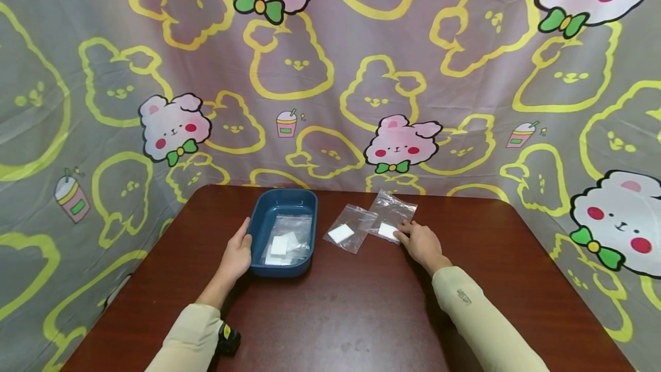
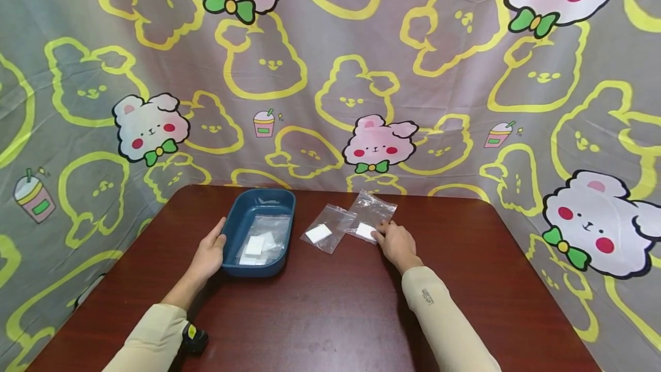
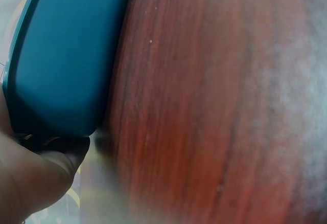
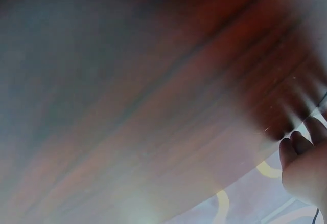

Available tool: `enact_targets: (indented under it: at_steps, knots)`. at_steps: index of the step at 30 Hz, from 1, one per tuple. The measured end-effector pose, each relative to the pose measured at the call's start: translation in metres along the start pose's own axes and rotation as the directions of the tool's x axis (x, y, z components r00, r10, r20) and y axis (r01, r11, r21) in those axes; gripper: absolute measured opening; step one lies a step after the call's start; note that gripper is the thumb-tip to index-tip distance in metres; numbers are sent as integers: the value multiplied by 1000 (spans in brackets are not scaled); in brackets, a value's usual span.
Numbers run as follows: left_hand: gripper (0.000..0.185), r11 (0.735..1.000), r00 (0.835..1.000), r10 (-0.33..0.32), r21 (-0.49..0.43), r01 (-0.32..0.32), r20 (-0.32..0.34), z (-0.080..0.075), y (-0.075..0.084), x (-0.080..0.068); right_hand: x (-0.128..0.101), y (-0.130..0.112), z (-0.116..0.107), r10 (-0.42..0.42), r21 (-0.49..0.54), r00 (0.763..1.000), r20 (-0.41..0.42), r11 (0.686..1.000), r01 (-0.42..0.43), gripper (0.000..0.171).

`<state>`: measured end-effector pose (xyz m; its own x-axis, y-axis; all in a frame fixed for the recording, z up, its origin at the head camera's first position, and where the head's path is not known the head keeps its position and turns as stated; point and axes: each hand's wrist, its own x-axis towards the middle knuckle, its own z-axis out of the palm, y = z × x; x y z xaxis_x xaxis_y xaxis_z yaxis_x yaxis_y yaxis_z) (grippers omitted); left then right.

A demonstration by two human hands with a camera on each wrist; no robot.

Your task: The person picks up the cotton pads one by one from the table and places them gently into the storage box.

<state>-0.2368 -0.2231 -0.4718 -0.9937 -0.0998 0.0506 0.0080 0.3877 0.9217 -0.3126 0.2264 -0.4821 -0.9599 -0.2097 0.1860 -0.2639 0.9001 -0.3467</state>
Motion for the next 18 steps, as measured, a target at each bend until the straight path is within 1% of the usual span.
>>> enact_targets:
  at_steps: [8,18]
  knots:
    - [53,1000,1000,2,-5,-2,-2,1,0,0,-5,0,1,-50,-59,996,-76,997,46,27]
    - [53,1000,1000,5,-4,-5,0,0,0,0,-9,-1,-1,-75,-58,989,-127,996,68,17]
